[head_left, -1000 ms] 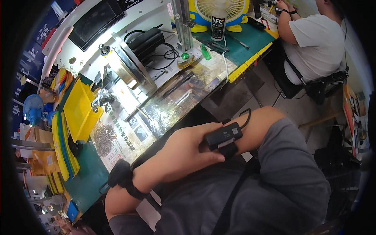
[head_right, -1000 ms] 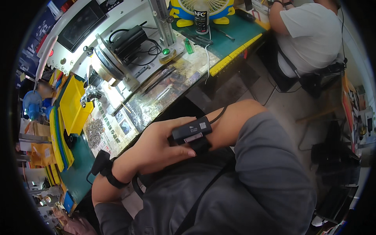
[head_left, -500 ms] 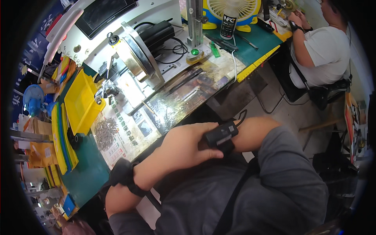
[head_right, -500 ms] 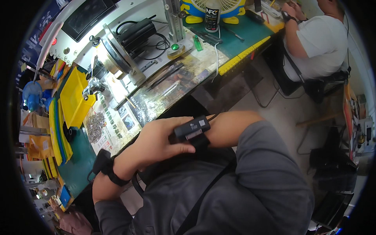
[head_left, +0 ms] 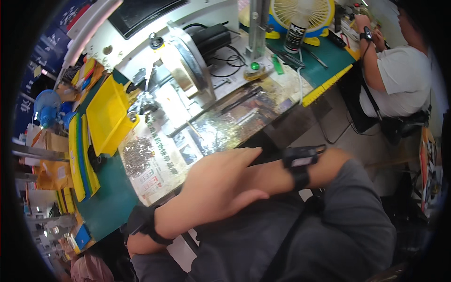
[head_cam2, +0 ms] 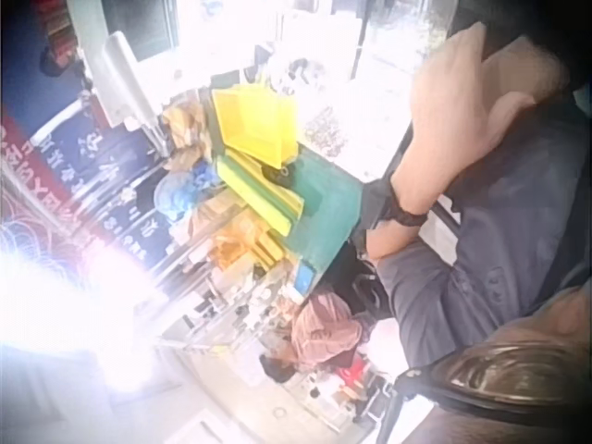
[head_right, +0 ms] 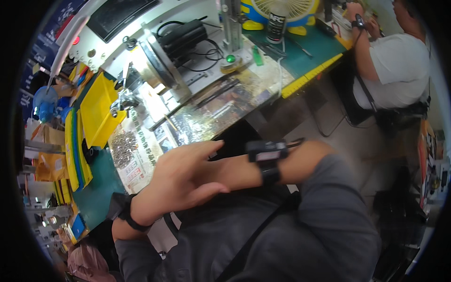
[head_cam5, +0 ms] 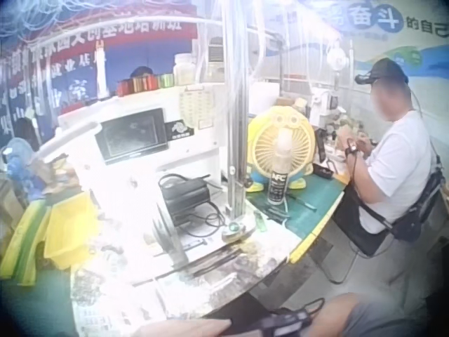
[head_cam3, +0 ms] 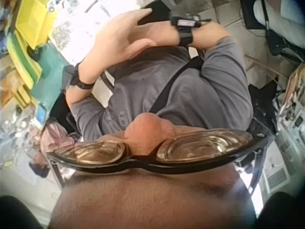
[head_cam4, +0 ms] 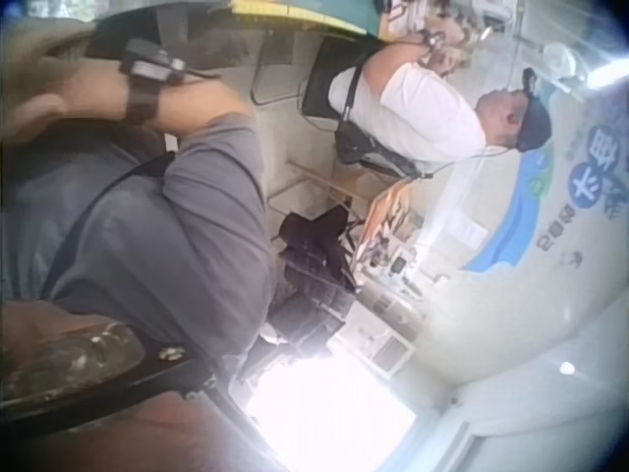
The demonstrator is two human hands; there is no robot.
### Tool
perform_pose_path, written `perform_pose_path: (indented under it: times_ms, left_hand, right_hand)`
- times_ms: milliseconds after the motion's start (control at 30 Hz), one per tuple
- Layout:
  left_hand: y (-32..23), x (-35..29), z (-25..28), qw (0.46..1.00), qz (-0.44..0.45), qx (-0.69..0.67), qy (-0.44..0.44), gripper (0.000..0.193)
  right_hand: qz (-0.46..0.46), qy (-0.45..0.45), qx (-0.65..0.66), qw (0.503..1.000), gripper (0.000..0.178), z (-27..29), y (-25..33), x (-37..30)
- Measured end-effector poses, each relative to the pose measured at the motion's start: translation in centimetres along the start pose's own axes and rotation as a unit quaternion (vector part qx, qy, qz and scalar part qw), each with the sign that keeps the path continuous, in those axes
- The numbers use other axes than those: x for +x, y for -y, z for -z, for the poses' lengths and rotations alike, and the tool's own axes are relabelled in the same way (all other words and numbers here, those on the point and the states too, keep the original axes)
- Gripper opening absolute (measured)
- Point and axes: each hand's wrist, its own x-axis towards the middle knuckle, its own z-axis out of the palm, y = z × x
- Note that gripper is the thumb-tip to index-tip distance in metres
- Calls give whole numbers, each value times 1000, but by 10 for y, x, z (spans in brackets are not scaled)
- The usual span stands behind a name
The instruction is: Assembling small metal components using a specialized workstation machine and adhesive.
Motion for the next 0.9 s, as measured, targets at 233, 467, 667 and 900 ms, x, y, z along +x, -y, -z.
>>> perform_pose_path:
  times_ms: [233,467,667,900]
  left_hand:
    - [20,-35,34,993,5,36,-111,50]
    - [38,-61,-3,854,214,-421,-217,33]
    - [35,-18,-42,883,197,-424,-33,27]
    - [28,5,-54,931,17,-363,31,25]
  right_hand:
    - [-65,-34,123,990,25,47,2,12]
    - [137,-173,-134,966,16,67,44,28]
    - [358,-213,-139,899,16,4,80,43]
    - [323,-196,-90,922,19,-21,98,41]
